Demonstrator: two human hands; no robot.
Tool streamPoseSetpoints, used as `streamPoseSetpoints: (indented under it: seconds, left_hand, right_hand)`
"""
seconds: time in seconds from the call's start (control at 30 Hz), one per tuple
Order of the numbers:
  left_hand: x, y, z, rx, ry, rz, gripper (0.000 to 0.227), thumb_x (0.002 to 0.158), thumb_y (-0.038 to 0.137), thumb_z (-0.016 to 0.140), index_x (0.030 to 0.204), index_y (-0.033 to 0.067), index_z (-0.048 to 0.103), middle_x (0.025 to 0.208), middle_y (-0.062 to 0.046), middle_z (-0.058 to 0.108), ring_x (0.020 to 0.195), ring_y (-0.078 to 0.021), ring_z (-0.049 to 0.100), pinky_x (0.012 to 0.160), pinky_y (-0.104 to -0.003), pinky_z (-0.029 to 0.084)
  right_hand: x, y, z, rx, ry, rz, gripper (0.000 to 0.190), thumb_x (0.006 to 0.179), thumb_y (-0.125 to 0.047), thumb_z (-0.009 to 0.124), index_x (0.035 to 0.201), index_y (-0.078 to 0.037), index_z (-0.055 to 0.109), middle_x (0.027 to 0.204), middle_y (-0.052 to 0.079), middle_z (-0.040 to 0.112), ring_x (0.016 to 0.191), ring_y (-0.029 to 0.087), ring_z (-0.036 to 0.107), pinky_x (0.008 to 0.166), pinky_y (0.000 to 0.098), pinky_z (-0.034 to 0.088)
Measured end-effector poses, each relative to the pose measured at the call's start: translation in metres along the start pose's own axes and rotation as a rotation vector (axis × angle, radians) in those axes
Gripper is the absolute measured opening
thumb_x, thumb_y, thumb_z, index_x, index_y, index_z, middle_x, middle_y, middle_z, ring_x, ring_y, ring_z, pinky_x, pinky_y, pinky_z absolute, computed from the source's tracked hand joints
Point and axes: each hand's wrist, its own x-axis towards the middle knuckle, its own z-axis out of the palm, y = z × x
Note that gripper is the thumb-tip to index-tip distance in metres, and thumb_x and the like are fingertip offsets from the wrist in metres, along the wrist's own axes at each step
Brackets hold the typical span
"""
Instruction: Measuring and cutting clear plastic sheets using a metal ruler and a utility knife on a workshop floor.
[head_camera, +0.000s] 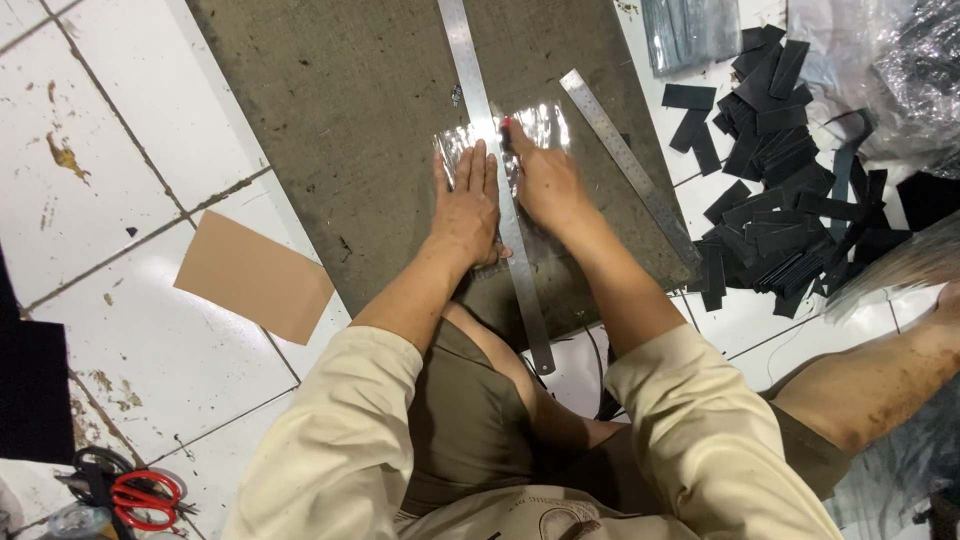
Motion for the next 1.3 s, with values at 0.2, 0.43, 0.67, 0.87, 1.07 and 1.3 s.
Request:
streamPoseSetpoints:
  seconds: [0.2, 0.43, 0.67, 0.87, 1.07, 1.3]
  left_hand:
    - [0.004, -0.004, 0.010, 0.031, 0.022, 0.014, 0.139, 0.061, 0.062, 0.088, 0.158, -0.0066, 0.016, 0.167, -0.028, 0.007, 0.155, -0.0406, 0.013, 0.119, -0.069, -0.012]
    - [0.008, -0.005, 0.017, 0.042, 0.033, 0.020, 0.138, 0.061, 0.058, 0.090, 0.158, -0.0076, 0.016, 0.166, -0.029, 0.010, 0.155, -0.0413, 0.014, 0.119, -0.069, -0.012]
    - [0.004, -0.005, 0.011, 0.024, 0.048, 0.019, 0.136, 0.064, 0.058, 0.089, 0.158, -0.0069, 0.015, 0.166, -0.029, 0.007, 0.155, -0.0407, 0.007, 0.118, -0.070, -0.013]
    - [0.006, -0.007, 0.014, 0.039, 0.049, 0.037, 0.138, 0.062, 0.061, 0.088, 0.158, -0.0066, 0.015, 0.166, -0.030, 0.006, 0.155, -0.0413, 0.005, 0.118, -0.071, -0.010]
    - [0.002, -0.005, 0.010, 0.037, 0.018, 0.029, 0.137, 0.063, 0.061, 0.088, 0.158, -0.0058, 0.015, 0.166, -0.029, 0.007, 0.155, -0.0400, 0.006, 0.119, -0.070, -0.006]
    - [0.000, -0.002, 0.004, 0.033, -0.046, 0.015, 0.136, 0.065, 0.060, 0.088, 0.159, -0.0034, 0.013, 0.167, -0.027, 0.006, 0.156, -0.0383, 0.004, 0.118, -0.069, -0.010]
  right_hand:
    - [-0.017, -0.003, 0.000, 0.012, -0.007, -0.090, 0.058, 0.085, 0.012, 0.050, 0.143, 0.006, 0.050, 0.093, 0.042, 0.065, 0.089, 0.061, 0.068, 0.074, 0.0665, 0.056]
    - [-0.169, 0.021, 0.032, -0.275, -0.154, -0.092, 0.084, 0.086, 0.004, 0.056, 0.163, -0.005, 0.023, 0.075, 0.031, 0.069, 0.073, 0.045, 0.073, 0.060, 0.0538, 0.057]
    - [-0.243, 0.025, 0.011, -0.181, -0.345, 0.244, 0.064, 0.103, -0.022, 0.041, 0.162, -0.032, 0.021, 0.088, 0.019, 0.067, 0.080, 0.045, 0.070, 0.067, 0.0549, 0.057]
    - [-0.223, 0.106, 0.062, -0.570, 0.523, 0.104, 0.052, 0.107, -0.023, 0.045, 0.158, -0.027, 0.046, 0.092, 0.010, 0.048, 0.078, 0.032, 0.057, 0.061, 0.0412, 0.050]
    - [-0.181, 0.105, 0.068, -0.523, 0.692, 0.036, 0.041, 0.106, -0.036, 0.050, 0.143, -0.025, 0.061, 0.119, 0.012, 0.056, 0.108, 0.032, 0.053, 0.086, 0.0445, 0.040]
    - [-0.091, 0.112, 0.099, -0.129, 0.412, 0.291, 0.053, 0.092, -0.039, 0.069, 0.135, -0.009, 0.060, 0.098, 0.018, 0.062, 0.092, 0.044, 0.065, 0.075, 0.0556, 0.049]
